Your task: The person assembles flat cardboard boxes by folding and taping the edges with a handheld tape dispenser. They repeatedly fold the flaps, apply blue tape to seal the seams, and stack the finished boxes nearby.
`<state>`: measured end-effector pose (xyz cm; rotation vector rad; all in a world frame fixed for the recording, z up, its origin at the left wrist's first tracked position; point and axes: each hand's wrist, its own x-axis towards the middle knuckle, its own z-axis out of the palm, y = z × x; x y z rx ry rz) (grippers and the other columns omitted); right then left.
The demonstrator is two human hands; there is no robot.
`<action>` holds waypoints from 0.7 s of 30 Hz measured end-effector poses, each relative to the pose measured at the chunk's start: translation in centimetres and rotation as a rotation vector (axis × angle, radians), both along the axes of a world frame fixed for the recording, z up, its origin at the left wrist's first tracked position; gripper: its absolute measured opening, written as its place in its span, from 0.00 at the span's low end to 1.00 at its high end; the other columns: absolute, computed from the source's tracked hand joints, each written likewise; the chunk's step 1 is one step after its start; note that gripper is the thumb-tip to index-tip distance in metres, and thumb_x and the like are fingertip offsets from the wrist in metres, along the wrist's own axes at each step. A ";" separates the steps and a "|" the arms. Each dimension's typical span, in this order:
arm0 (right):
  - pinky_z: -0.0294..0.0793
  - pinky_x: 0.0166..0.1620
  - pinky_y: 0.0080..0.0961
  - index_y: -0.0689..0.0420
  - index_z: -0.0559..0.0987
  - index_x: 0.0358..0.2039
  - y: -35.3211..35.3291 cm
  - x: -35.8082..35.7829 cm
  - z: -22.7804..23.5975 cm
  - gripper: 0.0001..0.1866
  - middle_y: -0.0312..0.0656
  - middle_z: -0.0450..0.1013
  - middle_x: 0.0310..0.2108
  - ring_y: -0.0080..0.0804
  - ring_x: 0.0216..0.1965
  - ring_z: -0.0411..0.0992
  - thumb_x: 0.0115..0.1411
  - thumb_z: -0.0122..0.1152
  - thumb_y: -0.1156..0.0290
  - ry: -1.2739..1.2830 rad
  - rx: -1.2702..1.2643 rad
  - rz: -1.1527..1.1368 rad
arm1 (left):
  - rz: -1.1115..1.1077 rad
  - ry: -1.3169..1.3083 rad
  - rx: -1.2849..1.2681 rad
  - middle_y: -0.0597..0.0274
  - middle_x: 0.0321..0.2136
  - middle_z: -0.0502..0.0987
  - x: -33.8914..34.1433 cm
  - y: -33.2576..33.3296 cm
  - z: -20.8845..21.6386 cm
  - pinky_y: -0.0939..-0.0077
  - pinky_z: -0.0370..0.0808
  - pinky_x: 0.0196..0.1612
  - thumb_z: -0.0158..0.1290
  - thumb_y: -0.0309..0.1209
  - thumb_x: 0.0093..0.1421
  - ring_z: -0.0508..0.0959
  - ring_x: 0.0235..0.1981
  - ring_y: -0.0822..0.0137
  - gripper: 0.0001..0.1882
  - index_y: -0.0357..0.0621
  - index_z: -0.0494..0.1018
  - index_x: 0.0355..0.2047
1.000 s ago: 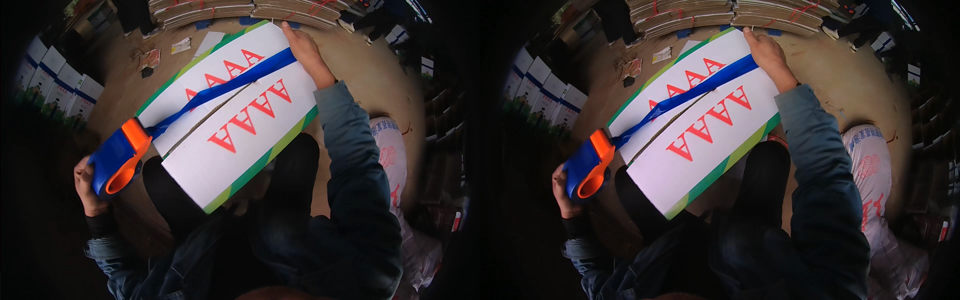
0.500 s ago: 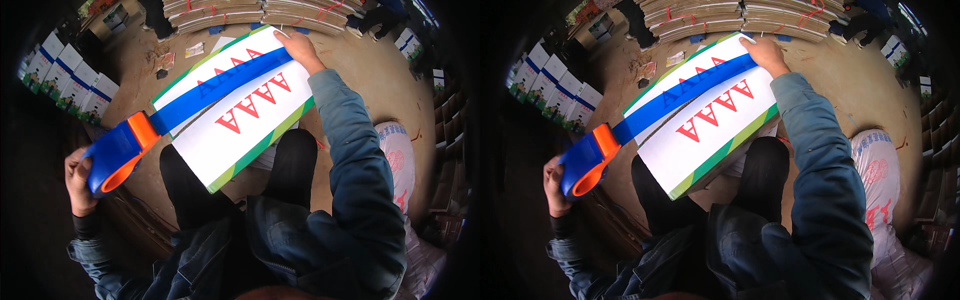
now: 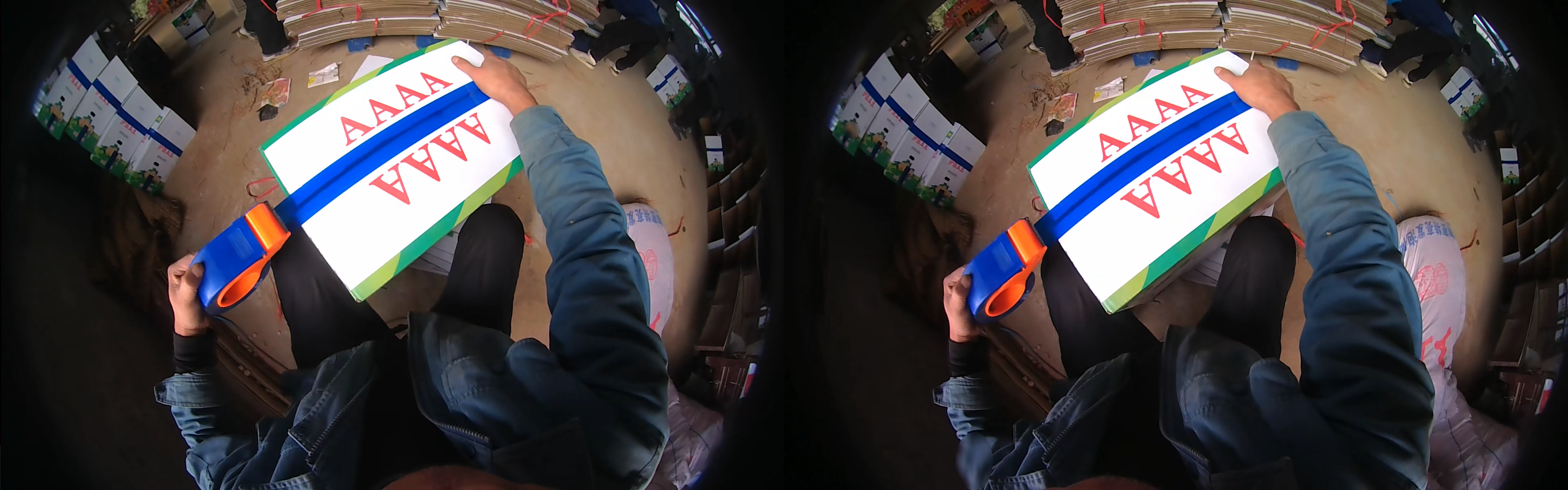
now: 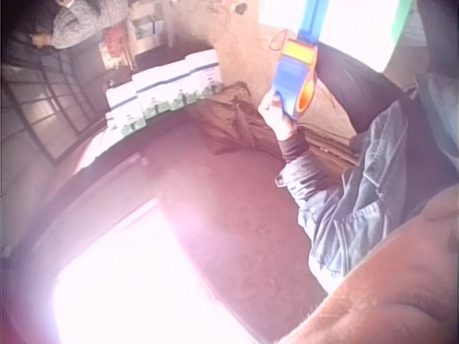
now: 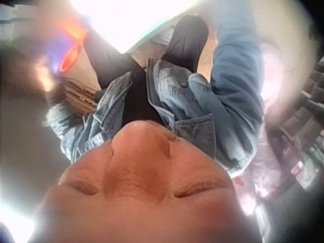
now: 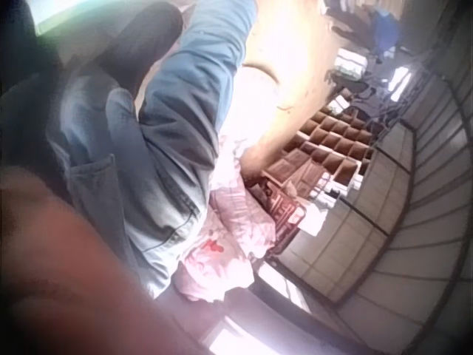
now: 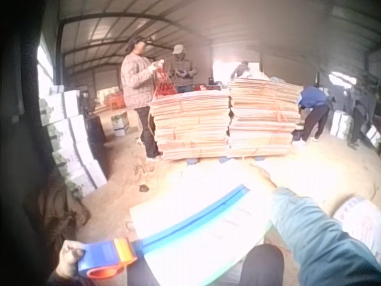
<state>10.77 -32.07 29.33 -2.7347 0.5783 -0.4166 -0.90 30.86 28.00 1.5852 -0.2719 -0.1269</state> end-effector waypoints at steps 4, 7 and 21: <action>0.77 0.55 0.39 0.61 0.71 0.64 0.5 -0.5 0.6 0.51 0.53 0.79 0.52 0.46 0.50 0.80 0.59 0.49 0.26 0.040 -0.009 -0.079 | 0.005 -0.069 0.001 0.68 0.25 0.75 1.0 0.6 -1.7 0.82 0.68 0.34 0.61 0.48 0.61 0.72 0.27 0.78 0.26 0.30 0.79 0.34; 0.73 0.60 0.42 0.59 0.69 0.67 0.7 -0.8 1.0 0.51 0.54 0.76 0.57 0.49 0.58 0.76 0.58 0.50 0.26 0.087 0.056 -0.096 | -0.016 -0.060 0.000 0.64 0.28 0.78 1.5 1.4 -3.6 0.80 0.72 0.39 0.61 0.48 0.61 0.75 0.30 0.75 0.26 0.29 0.80 0.36; 0.69 0.63 0.44 0.60 0.72 0.63 -1.8 0.9 -0.4 0.51 0.58 0.74 0.59 0.53 0.61 0.73 0.59 0.46 0.25 0.097 -0.063 -0.099 | 0.000 -0.035 0.165 0.60 0.30 0.81 2.8 8.0 -14.2 0.77 0.75 0.39 0.59 0.51 0.60 0.77 0.30 0.73 0.31 0.25 0.80 0.38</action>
